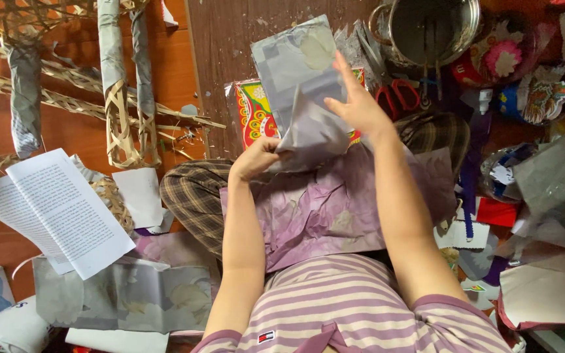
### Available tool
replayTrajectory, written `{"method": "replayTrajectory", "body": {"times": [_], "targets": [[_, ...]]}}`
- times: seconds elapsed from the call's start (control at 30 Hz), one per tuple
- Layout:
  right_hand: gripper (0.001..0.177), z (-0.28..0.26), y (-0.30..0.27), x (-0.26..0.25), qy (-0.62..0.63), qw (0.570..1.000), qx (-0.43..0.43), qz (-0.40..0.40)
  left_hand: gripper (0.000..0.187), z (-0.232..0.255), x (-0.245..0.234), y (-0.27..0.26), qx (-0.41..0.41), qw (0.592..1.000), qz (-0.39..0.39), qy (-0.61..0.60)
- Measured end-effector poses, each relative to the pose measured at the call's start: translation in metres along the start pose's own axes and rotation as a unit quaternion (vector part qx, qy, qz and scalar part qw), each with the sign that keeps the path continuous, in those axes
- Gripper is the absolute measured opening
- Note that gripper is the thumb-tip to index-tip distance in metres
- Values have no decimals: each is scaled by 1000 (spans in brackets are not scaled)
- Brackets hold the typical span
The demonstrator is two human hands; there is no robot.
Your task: Wrapping a bamboo frame with paper to create a craft object
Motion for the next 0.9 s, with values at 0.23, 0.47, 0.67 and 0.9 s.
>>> {"method": "replayTrajectory", "body": {"times": [0.23,0.47,0.67,0.9], "targets": [[35,28,10,-8,131,966,219,-46,22,17,-11,-3,-12,996,79,-31],[12,104,34,-35,159,973,-87,141,46,-10,-30,-1,-1,932,228,-282],[23,90,29,-38,175,960,-92,196,42,-21,-33,8,-72,912,285,-288],[72,54,19,-31,178,975,-61,121,46,-4,-38,2,-65,876,390,-276]]}}
Point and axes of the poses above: each hand's wrist, its own y-axis towards the middle knuckle, its own x-axis out of the palm, z = x × y, the point moved 3 cm from there along y, towards the middle knuckle, and after that the axes turned 14 degrees about y, right-handed, at the moved point
